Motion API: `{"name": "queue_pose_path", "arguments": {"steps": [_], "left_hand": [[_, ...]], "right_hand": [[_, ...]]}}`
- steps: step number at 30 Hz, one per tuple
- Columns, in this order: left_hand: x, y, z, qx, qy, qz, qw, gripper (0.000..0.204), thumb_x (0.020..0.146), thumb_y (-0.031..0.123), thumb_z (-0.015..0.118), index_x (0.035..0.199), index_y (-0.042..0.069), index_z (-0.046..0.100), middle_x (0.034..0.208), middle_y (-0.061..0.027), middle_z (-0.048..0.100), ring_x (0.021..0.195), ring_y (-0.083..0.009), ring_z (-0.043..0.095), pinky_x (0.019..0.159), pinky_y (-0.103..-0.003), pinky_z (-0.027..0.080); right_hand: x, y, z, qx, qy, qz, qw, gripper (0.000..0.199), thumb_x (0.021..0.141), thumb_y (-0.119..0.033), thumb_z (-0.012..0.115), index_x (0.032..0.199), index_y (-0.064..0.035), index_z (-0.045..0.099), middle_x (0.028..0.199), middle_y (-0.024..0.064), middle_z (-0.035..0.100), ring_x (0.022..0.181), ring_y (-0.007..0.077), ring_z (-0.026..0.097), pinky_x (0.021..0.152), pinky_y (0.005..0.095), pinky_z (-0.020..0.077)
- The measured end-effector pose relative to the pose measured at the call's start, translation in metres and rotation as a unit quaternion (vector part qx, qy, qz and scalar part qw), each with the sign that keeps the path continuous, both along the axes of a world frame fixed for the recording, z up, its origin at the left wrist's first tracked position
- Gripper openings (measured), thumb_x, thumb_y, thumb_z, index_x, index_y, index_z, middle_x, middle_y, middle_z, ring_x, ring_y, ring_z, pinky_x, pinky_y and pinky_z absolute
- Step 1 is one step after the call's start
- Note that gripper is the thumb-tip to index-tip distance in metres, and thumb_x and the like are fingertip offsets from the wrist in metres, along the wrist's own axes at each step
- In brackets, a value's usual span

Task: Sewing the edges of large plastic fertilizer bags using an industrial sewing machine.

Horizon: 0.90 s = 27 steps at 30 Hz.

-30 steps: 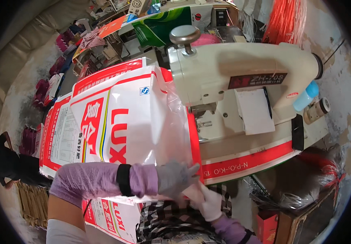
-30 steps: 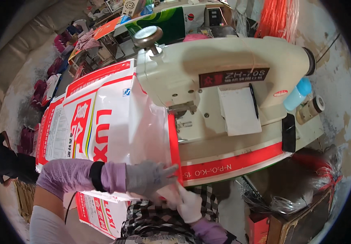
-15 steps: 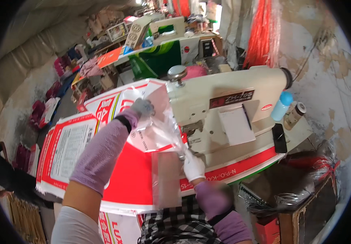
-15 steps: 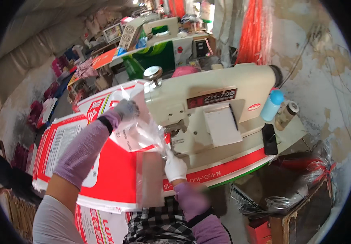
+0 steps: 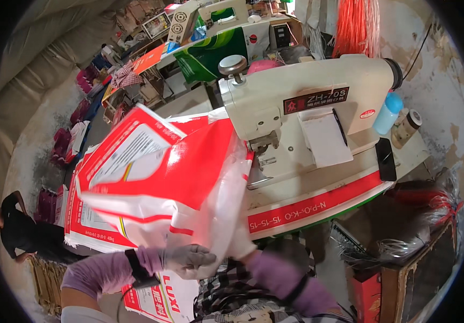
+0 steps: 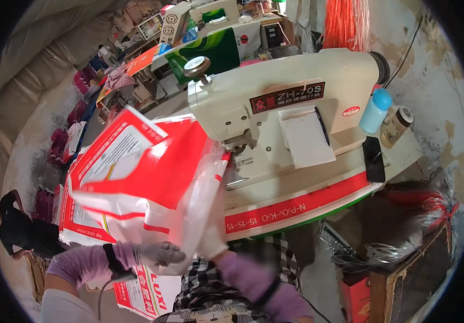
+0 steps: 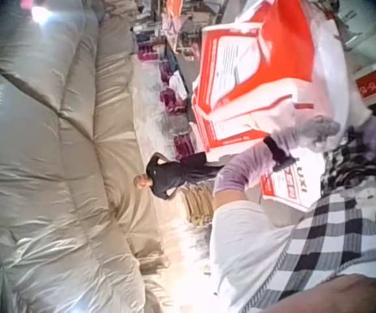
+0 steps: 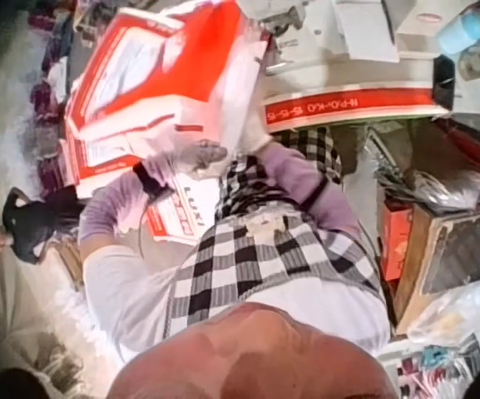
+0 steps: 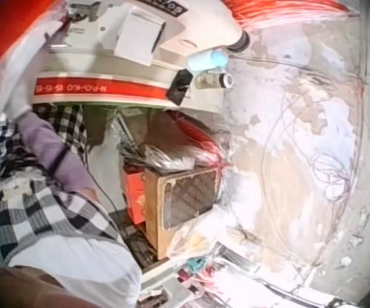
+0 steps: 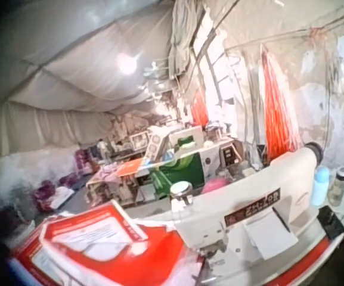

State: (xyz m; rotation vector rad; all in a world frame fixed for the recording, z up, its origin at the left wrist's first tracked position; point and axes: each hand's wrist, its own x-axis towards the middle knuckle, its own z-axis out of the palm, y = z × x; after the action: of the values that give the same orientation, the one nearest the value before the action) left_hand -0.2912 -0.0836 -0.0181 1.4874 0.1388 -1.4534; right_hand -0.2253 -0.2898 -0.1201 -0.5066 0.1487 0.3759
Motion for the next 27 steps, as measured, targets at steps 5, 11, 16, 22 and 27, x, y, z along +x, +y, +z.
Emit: {"name": "queue_pose_path", "arguments": {"steps": [5, 11, 16, 22, 27], "left_hand": [[0.013, -0.08, 0.045, 0.033, -0.067, 0.074, 0.994, 0.028, 0.084, 0.017, 0.063, 0.111, 0.013, 0.059, 0.106, -0.0024, 0.061, 0.093, -0.0204, 0.059, 0.078, -0.038, 0.051], [0.032, -0.109, 0.031, -0.026, -0.797, -0.247, 0.55, 0.025, 0.073, 0.021, 0.058, 0.096, 0.011, 0.057, 0.089, -0.0034, 0.058, 0.072, -0.0191, 0.058, 0.059, -0.035, 0.048], [-0.027, -0.127, 0.044, 0.128, -0.481, -0.569, 0.654, 0.026, 0.081, 0.019, 0.057, 0.103, 0.005, 0.054, 0.07, -0.0068, 0.062, 0.057, -0.029, 0.064, 0.053, -0.039, 0.05], [-0.015, -0.126, 0.02, 0.03, -0.535, -0.489, 0.688, 0.025, 0.081, 0.026, 0.06, 0.093, 0.004, 0.058, 0.069, -0.0115, 0.063, 0.064, -0.0285, 0.066, 0.058, -0.041, 0.051], [0.102, -0.101, 0.042, 0.009, -0.511, -0.522, 0.683, 0.068, 0.08, 0.068, 0.056, 0.092, 0.003, 0.071, 0.091, -0.0145, 0.07, 0.096, -0.0336, 0.062, 0.111, -0.044, 0.026]], "right_hand": [[-0.015, -0.03, 0.02, -0.102, -0.081, -0.033, 0.991, 0.04, 0.1, -0.025, 0.044, 0.13, 0.0013, 0.049, 0.124, 0.0126, 0.059, 0.115, 0.0234, 0.057, 0.099, 0.0361, 0.0441], [-0.092, -0.039, 0.019, -0.094, 0.027, 0.078, 0.992, 0.051, 0.094, -0.014, 0.051, 0.14, 0.001, 0.038, 0.122, 0.0114, 0.058, 0.106, 0.0213, 0.058, 0.093, 0.0336, 0.0467], [-0.132, -0.093, 0.038, -0.47, -0.189, 0.125, 0.853, 0.056, 0.093, -0.023, 0.048, 0.143, -0.004, 0.033, 0.105, 0.025, 0.061, 0.096, 0.0313, 0.062, 0.084, 0.0365, 0.0479], [-0.065, -0.052, 0.027, -0.596, -0.178, 0.016, 0.783, 0.057, 0.092, -0.026, 0.05, 0.143, -0.0046, 0.035, 0.063, 0.0235, 0.059, 0.06, 0.043, 0.06, 0.057, 0.0522, 0.0468], [-0.088, -0.06, 0.031, -0.754, -0.197, 0.113, 0.616, 0.073, 0.081, -0.01, 0.051, 0.149, -0.0076, 0.026, 0.056, 0.0186, 0.058, 0.05, 0.0377, 0.058, 0.052, 0.0475, 0.0475]]}}
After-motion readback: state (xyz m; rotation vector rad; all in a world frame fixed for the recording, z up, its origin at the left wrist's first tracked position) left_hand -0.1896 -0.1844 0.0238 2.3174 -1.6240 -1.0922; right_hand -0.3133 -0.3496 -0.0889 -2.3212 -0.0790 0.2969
